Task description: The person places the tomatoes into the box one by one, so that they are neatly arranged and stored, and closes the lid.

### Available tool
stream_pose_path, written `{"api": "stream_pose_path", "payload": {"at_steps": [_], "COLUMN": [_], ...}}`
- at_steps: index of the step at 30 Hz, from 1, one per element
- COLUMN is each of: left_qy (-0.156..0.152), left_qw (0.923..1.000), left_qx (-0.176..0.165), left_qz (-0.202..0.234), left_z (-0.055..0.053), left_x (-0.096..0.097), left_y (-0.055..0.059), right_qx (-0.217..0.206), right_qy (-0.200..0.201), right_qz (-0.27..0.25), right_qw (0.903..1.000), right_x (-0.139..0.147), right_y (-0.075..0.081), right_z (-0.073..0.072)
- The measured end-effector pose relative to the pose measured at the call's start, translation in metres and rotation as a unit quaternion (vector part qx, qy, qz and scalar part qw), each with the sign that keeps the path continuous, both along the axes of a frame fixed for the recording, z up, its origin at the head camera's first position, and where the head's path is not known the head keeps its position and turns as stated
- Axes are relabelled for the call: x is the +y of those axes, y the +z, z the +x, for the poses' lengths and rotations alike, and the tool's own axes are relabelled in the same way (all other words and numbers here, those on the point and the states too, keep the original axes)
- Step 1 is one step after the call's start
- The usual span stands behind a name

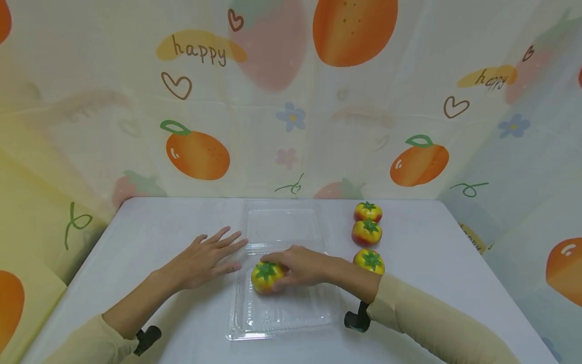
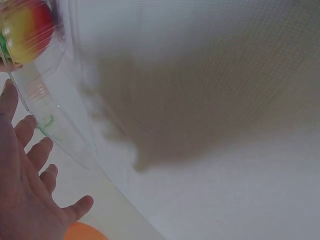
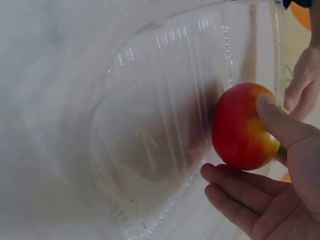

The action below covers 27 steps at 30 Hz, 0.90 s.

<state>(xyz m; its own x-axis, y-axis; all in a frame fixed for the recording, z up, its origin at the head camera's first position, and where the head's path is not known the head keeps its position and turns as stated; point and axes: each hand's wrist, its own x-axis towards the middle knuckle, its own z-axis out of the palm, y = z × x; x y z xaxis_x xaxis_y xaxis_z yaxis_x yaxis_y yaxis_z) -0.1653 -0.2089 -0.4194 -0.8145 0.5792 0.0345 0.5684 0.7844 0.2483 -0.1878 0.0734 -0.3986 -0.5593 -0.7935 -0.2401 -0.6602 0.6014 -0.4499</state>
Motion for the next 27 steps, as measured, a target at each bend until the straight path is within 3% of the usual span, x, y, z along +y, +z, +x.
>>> {"api": "stream_pose_path", "payload": {"at_steps": [8, 14, 27], "left_qy": [0.000, 0.000, 0.001], "left_qw": [1.0000, 1.0000, 1.0000], "left_qx": [0.000, -0.007, 0.002], "left_qz": [-0.002, 0.001, -0.008], "left_z": [-0.001, -0.002, -0.001], "left_x": [0.000, 0.001, 0.002], "left_y": [0.000, -0.002, -0.002], "right_qx": [0.050, 0.060, 0.116], "right_qy": [-0.020, -0.036, -0.003], "right_qz": [0.037, 0.082, 0.090], "right_qw": [0.9979, 0.9942, 0.9891], "right_x": [-0.013, -0.017, -0.021], "right_y": [0.000, 0.003, 0.003], "right_z": [0.005, 0.010, 0.012]}}
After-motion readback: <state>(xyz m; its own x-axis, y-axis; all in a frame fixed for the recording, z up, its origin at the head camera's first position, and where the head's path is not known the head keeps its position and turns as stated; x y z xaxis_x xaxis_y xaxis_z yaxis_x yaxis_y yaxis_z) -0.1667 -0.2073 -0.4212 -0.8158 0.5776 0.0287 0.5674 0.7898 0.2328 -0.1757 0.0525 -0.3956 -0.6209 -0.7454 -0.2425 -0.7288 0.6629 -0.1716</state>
